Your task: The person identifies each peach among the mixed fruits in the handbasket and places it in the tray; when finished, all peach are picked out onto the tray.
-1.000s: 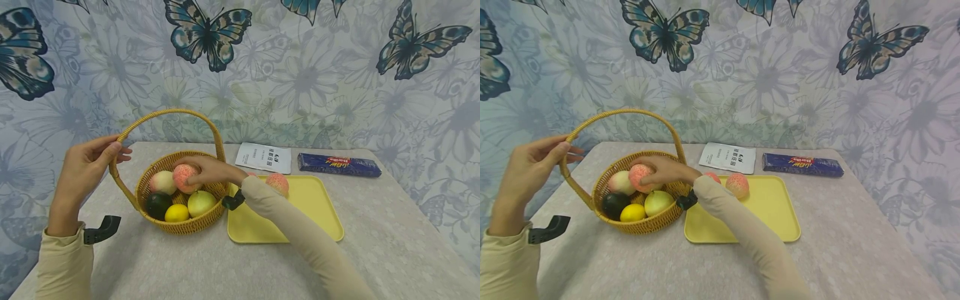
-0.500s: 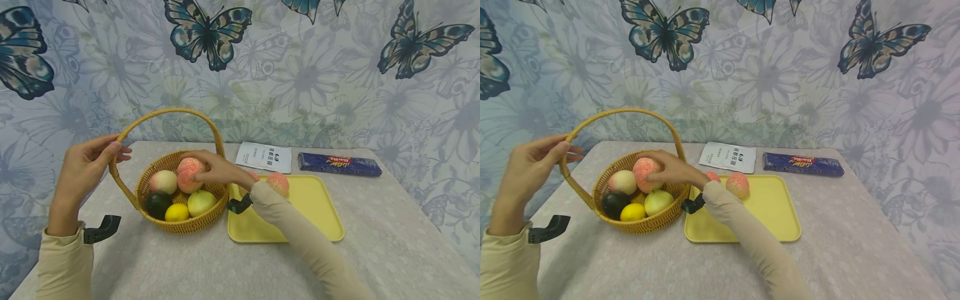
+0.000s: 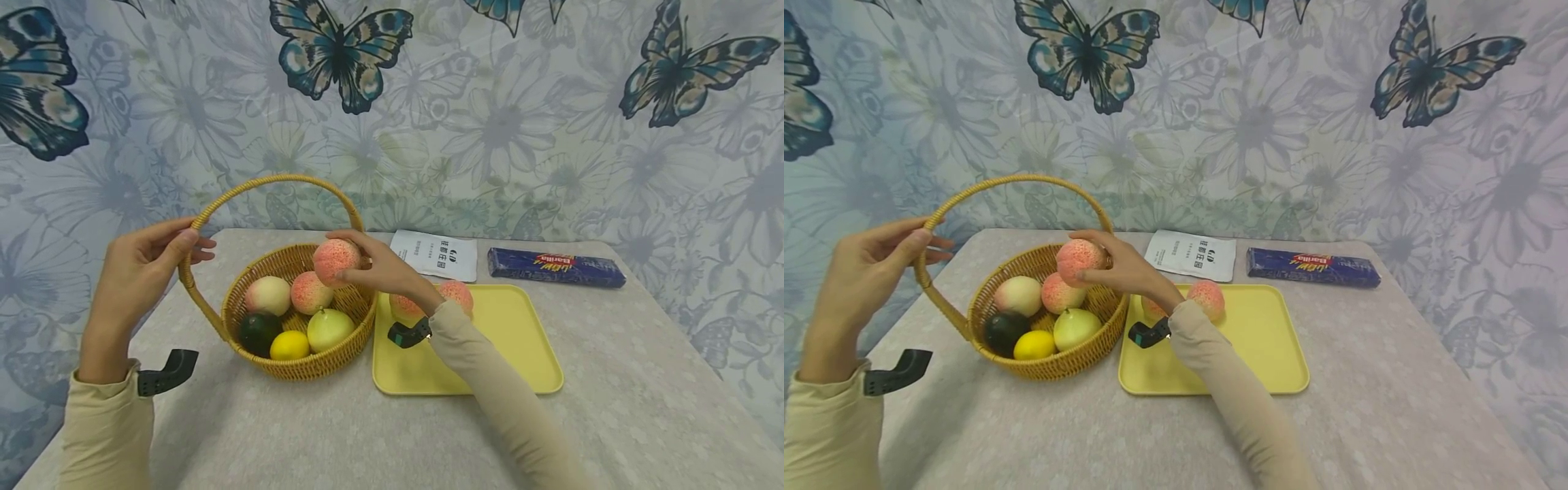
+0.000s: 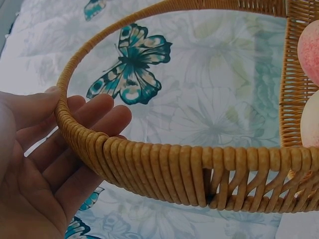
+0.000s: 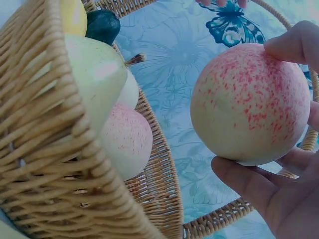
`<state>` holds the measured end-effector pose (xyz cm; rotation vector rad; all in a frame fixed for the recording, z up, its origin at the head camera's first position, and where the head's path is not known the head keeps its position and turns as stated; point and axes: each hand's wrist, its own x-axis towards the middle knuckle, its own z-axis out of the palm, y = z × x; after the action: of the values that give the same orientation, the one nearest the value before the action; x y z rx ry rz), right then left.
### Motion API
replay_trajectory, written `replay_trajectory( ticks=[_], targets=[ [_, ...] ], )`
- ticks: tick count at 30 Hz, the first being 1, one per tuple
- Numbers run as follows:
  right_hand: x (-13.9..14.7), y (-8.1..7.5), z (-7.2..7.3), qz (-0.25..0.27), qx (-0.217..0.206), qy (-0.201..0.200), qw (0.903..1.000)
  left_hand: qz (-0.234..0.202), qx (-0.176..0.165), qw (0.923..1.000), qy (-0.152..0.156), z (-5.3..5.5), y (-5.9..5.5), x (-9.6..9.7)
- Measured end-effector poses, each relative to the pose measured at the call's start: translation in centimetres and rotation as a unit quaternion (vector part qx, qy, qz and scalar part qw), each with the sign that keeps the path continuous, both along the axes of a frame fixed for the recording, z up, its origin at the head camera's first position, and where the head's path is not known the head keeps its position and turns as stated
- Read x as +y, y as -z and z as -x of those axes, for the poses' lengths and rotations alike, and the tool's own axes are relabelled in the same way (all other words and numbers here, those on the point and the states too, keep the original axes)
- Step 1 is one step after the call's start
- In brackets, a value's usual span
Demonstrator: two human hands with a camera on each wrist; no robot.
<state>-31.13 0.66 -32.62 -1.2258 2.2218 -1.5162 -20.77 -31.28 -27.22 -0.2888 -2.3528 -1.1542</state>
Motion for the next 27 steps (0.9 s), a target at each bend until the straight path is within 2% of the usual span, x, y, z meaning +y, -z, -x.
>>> replay_trajectory(
  ticks=[3,10,13,24,27],
  targets=[
    [0.4,-0.1,-0.4,0.012,-0.005,0.001,0.9999,0.001,-0.001,1.0,-0.001,0.0,0.0,0.0],
    [1.1,-1.5,-2.4,0.033,-0.018,0.009,0.9993,0.001,0.0,1.0,-0.002,-0.1,0.1,0.1],
    [1.3,-1.6,-2.7,0.032,-0.018,0.015,0.9992,0.001,0.003,1.0,-0.002,-0.1,0.1,0.1],
    [2.0,-0.7,-2.9,0.044,-0.038,0.02,0.9981,0.0,0.006,1.0,0.001,-0.2,0.1,0.1],
    [2.1,0.2,-2.3,0.049,-0.048,0.021,0.9974,0.001,0.005,1.0,-0.001,-0.2,0.1,0.1]
  ],
)
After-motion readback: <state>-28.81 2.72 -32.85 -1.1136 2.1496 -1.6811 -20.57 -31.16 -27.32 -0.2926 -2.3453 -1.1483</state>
